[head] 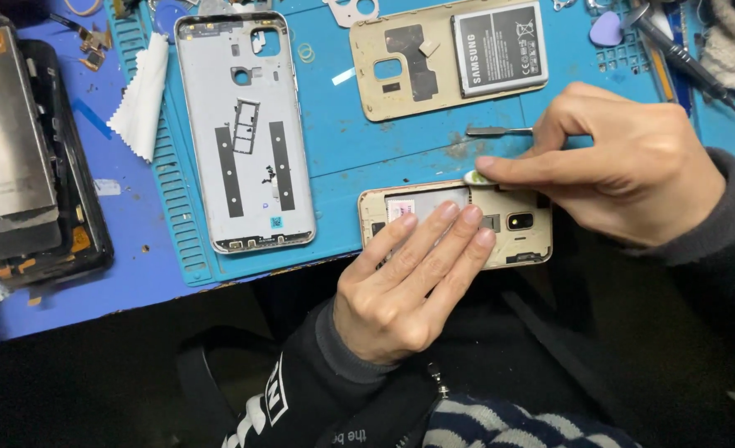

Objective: The recorder is seen cleaning and scraping internal components of a smartphone chassis using specialized tools at a repair station.

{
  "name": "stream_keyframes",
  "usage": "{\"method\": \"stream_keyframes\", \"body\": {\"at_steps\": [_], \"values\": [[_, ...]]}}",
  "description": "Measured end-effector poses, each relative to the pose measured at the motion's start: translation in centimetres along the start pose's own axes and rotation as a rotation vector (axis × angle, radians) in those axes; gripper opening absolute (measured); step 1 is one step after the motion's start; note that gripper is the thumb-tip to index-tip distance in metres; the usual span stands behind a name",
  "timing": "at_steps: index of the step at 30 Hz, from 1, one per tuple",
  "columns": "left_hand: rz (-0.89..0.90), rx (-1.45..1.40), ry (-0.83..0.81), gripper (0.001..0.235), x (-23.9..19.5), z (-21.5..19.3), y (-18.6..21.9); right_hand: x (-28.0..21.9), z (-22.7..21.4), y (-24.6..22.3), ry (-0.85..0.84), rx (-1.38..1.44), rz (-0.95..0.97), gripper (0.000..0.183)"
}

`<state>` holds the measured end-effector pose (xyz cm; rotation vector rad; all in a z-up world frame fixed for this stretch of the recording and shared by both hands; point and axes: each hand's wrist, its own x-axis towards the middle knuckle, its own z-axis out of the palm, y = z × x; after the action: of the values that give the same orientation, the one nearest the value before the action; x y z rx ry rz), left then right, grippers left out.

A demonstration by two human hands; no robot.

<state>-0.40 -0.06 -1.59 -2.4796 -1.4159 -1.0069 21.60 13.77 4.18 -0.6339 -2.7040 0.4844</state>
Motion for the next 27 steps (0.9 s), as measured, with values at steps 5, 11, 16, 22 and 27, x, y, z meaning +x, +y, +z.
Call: {"method": "stream_keyframes", "body": {"at_steps": [5,11,16,22,27], "values": [[-0.021,-0.032,0.012,0.03,-0.4,0.5,0.0,-3.7,-1.3,3.0,-0.078,-0.027,0.087,0.059],[-0.024,-0.043,0.027,0.031,-0.5,0.4,0.1,-0.9,-1.0,1.2,-0.064,0.016,0.017,0.06],[-0.03,-0.055,0.054,0.028,-0.6,0.6,0.0,-1.4,-0.6,3.3,-0.217,-0.037,0.047,0.059],[-0.042,-0.08,0.076,0.028,-0.7,0.9,-0.1,-0.5,-0.8,1.8,-0.084,-0.005,0.006,0.054],[-0.039,-0.094,0.07,0.03,-0.6,0.4,-0.1,3.7,0.7,-0.7,-0.116,0.014,-0.058,0.048]]}}
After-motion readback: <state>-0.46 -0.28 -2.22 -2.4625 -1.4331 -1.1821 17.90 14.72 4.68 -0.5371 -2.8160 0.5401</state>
